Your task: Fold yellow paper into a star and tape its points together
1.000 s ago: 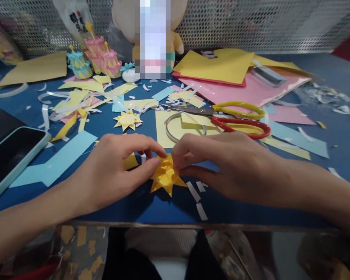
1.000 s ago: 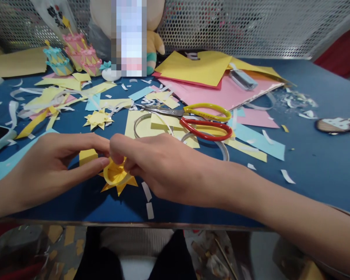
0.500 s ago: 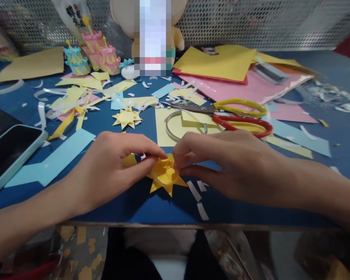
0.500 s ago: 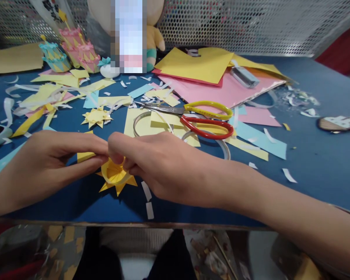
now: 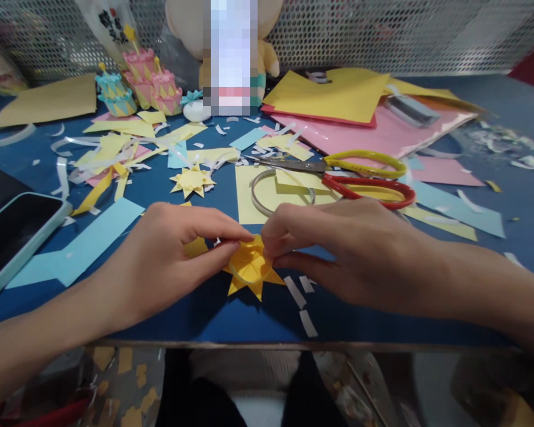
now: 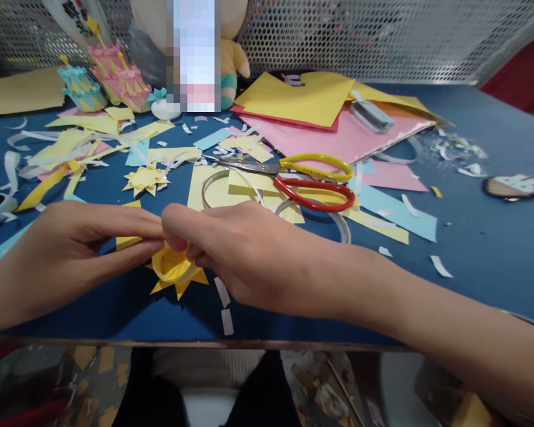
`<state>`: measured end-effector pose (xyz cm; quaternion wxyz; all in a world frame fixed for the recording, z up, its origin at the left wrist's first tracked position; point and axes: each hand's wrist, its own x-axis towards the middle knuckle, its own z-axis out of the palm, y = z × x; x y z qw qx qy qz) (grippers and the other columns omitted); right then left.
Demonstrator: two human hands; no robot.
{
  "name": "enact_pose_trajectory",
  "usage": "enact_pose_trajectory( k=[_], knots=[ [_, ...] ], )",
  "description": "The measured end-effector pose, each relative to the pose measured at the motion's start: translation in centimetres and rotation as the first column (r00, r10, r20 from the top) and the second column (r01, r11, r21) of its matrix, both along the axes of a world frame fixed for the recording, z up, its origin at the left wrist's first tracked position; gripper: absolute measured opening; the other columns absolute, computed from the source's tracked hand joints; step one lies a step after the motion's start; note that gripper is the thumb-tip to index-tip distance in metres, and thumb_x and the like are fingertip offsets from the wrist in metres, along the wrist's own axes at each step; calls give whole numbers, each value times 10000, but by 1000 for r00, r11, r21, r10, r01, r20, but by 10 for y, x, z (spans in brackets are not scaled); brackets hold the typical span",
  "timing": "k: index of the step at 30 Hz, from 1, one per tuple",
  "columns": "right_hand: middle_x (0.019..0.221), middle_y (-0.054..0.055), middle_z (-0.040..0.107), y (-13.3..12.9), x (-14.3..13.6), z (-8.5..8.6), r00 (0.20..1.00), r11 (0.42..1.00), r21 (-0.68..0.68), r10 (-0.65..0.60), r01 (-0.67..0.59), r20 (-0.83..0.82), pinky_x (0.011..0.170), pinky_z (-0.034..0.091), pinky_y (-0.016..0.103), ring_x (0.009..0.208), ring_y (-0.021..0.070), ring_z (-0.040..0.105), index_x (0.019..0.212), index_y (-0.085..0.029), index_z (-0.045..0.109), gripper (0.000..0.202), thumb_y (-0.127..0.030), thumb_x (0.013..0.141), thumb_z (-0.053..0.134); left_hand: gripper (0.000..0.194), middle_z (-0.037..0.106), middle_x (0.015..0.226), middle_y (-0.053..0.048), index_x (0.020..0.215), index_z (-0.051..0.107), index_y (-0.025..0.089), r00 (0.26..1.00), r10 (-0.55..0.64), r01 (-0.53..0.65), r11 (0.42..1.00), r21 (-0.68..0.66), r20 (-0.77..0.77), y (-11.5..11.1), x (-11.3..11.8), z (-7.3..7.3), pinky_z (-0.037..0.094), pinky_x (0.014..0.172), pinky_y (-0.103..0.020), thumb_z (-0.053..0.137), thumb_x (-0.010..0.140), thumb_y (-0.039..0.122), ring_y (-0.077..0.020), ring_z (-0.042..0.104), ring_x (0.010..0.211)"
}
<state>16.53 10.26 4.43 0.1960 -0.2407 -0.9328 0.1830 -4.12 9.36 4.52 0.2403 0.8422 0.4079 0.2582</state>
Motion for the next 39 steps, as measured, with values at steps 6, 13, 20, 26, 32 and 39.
enact_pose_trajectory(
  k=[6, 13, 20, 26, 32, 39],
  knots=[
    [660, -38, 589, 0, -1, 0, 1000, 1000, -13, -7, 7, 1, 497, 357, 176, 593, 97, 563, 833, -189, 461, 236, 21, 729, 490, 173, 749, 851, 44, 836, 740, 228, 1000, -14, 14, 1000, 7, -7, 0, -1, 1, 498, 651, -128, 576, 793, 194, -93, 681, 748],
    [651, -37, 580, 0, 1, -1, 1000, 1000, -6, -4, 4, -14, 492, 348, 174, 586, 98, 551, 823, -190, 456, 239, 29, 731, 484, 190, 746, 880, 35, 844, 737, 233, 1000, -27, 27, 1000, -5, -10, 1, 0, 2, 498, 643, -130, 564, 792, 176, -88, 678, 741],
    [660, -33, 576, 0, -1, 0, 1000, 1000, -31, -6, 5, -21, 503, 347, 176, 590, 95, 542, 831, -182, 474, 230, 26, 733, 464, 186, 734, 920, 14, 852, 729, 220, 999, -26, 27, 999, 31, -29, -1, 1, 3, 498, 681, -166, 551, 807, 192, -104, 670, 776],
    [646, -30, 562, 0, 0, 0, 1000, 1000, -20, 1, -1, -11, 495, 334, 191, 568, 103, 529, 827, -188, 479, 200, -3, 752, 462, 136, 665, 1003, -11, 853, 706, 222, 993, -103, 106, 992, 73, -49, -5, 0, 2, 466, 752, -215, 585, 790, 214, -115, 616, 845],
    [668, -32, 562, 1, 2, -1, 999, 999, -3, 33, -33, -37, 518, 339, 180, 592, 94, 523, 842, -187, 477, 231, 23, 750, 454, 81, 627, 966, -31, 778, 674, 205, 973, -189, 214, 952, 218, -131, -5, -1, -4, 422, 821, -309, 605, 791, 245, -149, 555, 821],
    [684, -23, 570, 1, -1, 2, 999, 999, -39, 33, -33, -1, 516, 338, 204, 600, 106, 526, 829, -183, 477, 178, -16, 769, 478, 177, 609, 892, -41, 697, 660, 209, 966, -222, 252, 917, 308, -130, -2, 1, -7, 417, 738, -279, 544, 824, 165, -146, 496, 781]
  ],
)
